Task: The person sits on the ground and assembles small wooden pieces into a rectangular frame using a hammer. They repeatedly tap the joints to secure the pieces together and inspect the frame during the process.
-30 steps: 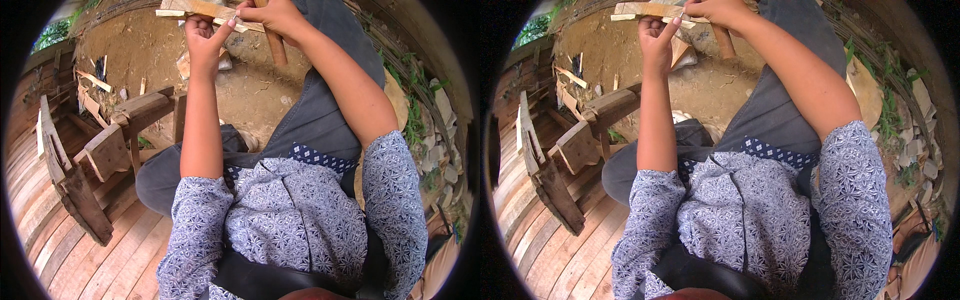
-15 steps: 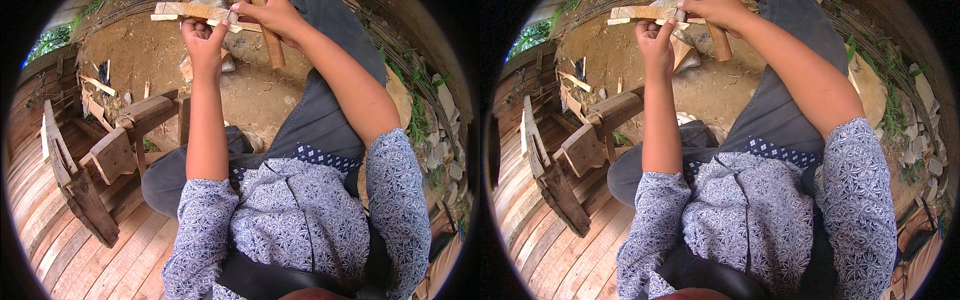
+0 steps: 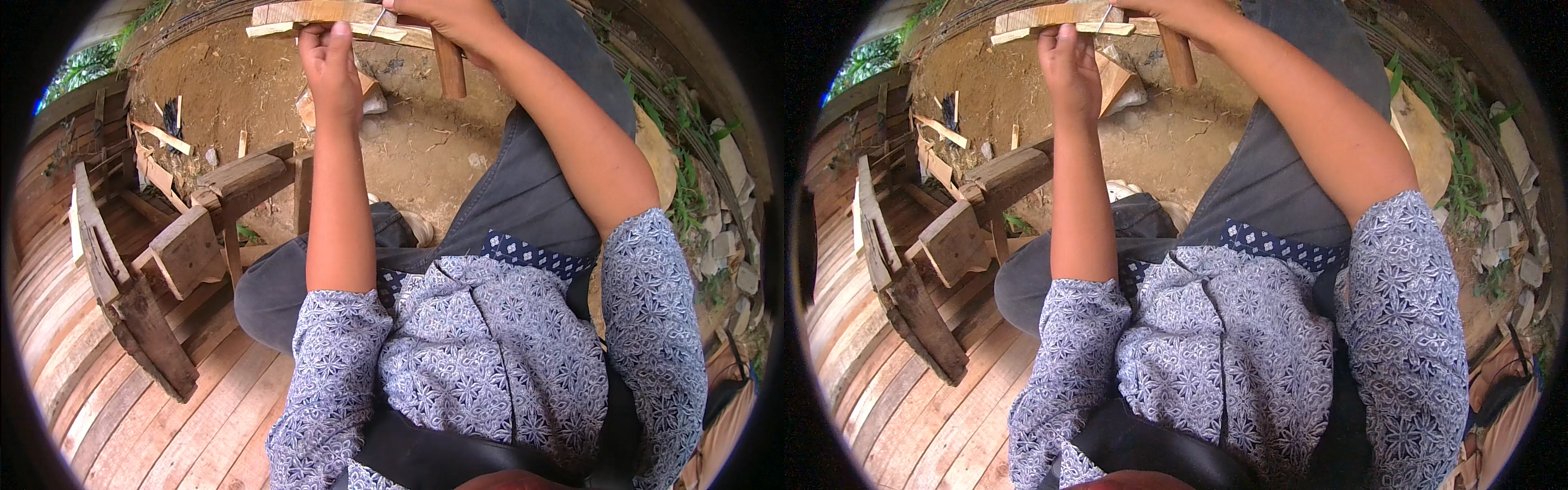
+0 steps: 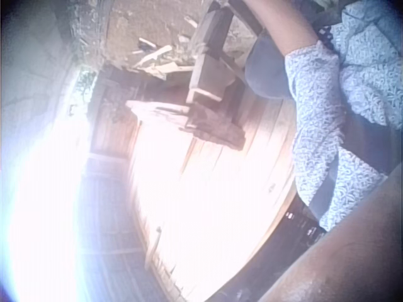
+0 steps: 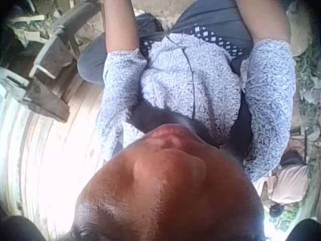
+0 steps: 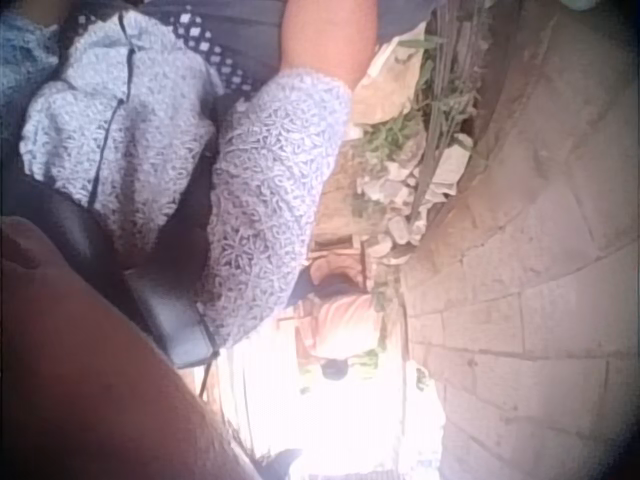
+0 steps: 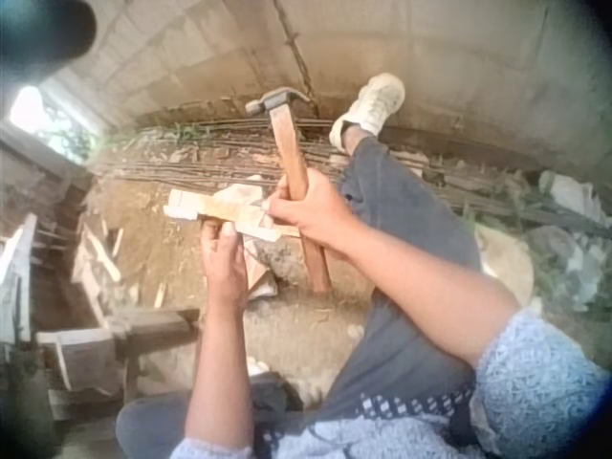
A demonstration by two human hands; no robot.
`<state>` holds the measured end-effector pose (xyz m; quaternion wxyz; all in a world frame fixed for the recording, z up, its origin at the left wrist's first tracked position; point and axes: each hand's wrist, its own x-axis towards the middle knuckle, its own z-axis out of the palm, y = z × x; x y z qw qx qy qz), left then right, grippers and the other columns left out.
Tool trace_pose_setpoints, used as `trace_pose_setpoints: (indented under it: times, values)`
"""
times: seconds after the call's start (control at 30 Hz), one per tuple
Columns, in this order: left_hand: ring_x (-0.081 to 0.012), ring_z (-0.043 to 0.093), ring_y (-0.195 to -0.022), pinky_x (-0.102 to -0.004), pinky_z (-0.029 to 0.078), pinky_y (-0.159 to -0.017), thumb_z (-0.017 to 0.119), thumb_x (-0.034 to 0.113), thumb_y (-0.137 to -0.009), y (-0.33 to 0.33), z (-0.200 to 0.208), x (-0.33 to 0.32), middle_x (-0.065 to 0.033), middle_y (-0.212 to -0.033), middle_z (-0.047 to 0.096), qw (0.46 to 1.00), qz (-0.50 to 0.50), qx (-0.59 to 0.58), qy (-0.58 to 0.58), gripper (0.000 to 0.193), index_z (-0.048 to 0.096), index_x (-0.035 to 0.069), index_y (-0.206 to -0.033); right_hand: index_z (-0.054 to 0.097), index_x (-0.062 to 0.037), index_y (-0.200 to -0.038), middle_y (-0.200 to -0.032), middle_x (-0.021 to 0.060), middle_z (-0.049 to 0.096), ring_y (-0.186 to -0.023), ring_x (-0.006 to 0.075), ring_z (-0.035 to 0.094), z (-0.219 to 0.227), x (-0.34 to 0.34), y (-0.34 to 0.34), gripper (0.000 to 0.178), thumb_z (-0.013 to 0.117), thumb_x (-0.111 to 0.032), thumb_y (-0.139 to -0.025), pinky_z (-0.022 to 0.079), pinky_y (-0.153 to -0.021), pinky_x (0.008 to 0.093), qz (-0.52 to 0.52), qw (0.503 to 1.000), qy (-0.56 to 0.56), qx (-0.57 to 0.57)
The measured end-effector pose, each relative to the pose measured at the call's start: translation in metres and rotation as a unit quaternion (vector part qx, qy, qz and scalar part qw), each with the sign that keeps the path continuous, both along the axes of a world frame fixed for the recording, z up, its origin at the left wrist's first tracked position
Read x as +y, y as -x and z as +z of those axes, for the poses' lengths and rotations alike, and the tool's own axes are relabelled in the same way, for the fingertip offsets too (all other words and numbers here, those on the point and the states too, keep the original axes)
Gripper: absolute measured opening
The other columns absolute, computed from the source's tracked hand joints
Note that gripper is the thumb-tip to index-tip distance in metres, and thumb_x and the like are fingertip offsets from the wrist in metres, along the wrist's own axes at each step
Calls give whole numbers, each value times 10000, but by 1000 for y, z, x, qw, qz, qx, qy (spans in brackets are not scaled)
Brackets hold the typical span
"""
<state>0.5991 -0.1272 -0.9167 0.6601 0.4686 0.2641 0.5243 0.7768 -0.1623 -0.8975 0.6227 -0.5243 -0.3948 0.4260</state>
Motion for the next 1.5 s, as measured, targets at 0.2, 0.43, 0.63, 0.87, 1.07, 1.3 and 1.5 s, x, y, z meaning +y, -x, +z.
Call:
trace_pose_setpoints:
  times: [0.2, 0.43, 0.63, 0.87, 1.07, 1.3, 1.5]
  values:
    - [-130, 565, -1058, -295, 432, -987, 623, 50, -934, 3, -5, 1, -86, -1146, 608, 999, -5, -40, 6, 288, 501, 29, -1194, 555, -34, -944, -835, 31, 648, -750, 115, 645, 5, -3, -3, 271, 787, -97, -818, 542, -691, 272, 10, 1000, 6, 18]
    - [-133, 602, -995, -287, 440, -949, 600, -11, -919, -2, -2, -1, -89, -1079, 649, 999, -1, -15, -36, 279, 507, 26, -1180, 555, -33, -968, -839, 21, 641, -754, 107, 634, 10, -8, -3, 282, 785, -95, -816, 536, -695, 266, 16, 999, 14, 29]
    - [-128, 596, -985, -281, 446, -935, 594, -23, -912, -1, 1, -3, -81, -1071, 640, 999, -4, -13, -38, 282, 507, 28, -1175, 558, -36, -978, -850, 20, 641, -767, 105, 634, 14, -12, -3, 285, 785, -101, -817, 531, -701, 259, 24, 999, 27, 30]
    - [-178, 577, -1097, -333, 438, -1023, 560, -12, -916, -1, 1, -4, -109, -1165, 602, 999, 2, -5, -36, 282, 499, 10, -1191, 560, -36, -978, -852, 25, 642, -762, 109, 637, 16, -14, -2, 274, 777, -96, -822, 534, -696, 259, 24, 999, 31, 34]
    - [-146, 574, -1033, -300, 435, -957, 547, -63, -867, 0, 2, -3, -94, -1122, 610, 999, -1, -31, -29, 310, 497, 20, -1162, 562, -36, -966, -849, 26, 640, -757, 111, 640, 11, -11, -1, 264, 776, -96, -823, 536, -691, 258, 29, 998, 26, 41]
    - [-165, 584, -1065, -309, 430, -979, 541, -70, -861, 0, 1, -1, -110, -1138, 612, 999, -3, -17, -41, 334, 486, 19, -1179, 562, -37, -967, -841, 19, 629, -754, 107, 629, 12, -11, -1, 268, 777, -106, -824, 532, -693, 256, 27, 998, 38, 37]
    - [-176, 589, -1080, -317, 431, -986, 542, -77, -851, 0, -2, -1, -117, -1149, 615, 999, 0, -12, -46, 363, 475, 17, -1195, 561, -42, -975, -840, 17, 622, -754, 107, 625, 15, -12, -2, 266, 771, -109, -828, 529, -691, 256, 24, 998, 44, 39]
